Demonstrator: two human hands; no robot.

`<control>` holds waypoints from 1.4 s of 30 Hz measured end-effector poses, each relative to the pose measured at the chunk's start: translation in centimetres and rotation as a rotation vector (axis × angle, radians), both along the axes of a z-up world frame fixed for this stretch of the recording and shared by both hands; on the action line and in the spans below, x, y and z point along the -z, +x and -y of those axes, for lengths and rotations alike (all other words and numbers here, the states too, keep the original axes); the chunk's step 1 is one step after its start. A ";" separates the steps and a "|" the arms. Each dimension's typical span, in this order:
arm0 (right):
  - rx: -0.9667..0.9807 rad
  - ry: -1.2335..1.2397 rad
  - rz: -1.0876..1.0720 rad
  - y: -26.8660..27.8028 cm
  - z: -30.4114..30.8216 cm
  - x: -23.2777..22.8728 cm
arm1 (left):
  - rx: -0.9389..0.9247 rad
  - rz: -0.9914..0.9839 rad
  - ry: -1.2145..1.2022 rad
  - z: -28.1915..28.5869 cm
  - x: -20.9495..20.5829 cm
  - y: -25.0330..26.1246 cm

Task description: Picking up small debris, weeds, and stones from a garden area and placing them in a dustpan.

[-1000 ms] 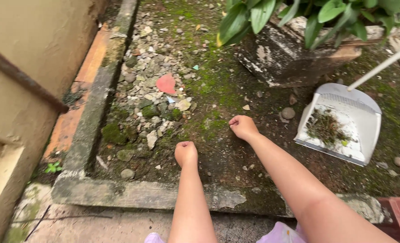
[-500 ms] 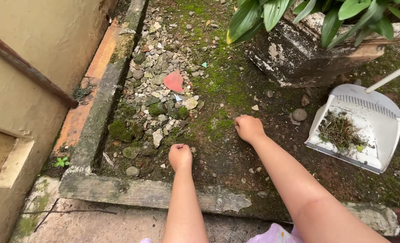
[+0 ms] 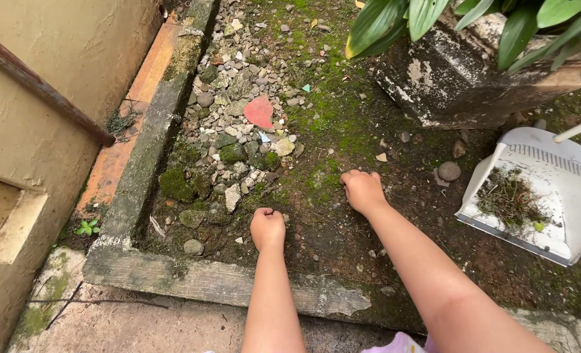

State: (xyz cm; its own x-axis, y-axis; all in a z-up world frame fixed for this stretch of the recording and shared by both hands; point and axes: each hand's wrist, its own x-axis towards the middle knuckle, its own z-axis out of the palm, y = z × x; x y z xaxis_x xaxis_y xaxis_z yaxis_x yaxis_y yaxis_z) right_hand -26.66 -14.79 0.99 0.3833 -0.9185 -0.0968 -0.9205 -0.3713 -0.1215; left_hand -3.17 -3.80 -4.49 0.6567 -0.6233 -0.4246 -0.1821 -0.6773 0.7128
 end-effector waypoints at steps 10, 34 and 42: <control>0.092 0.005 0.239 0.1 -0.4 -0.8 | 0.023 -0.015 -0.006 0.5 0.1 -0.6; 0.077 0.089 0.054 1.5 -0.5 -0.7 | 0.050 -0.045 0.023 0.3 -1.4 -1.5; 0.099 0.136 0.251 -0.9 0.3 1.0 | 0.012 -0.069 0.017 0.5 -0.2 -1.0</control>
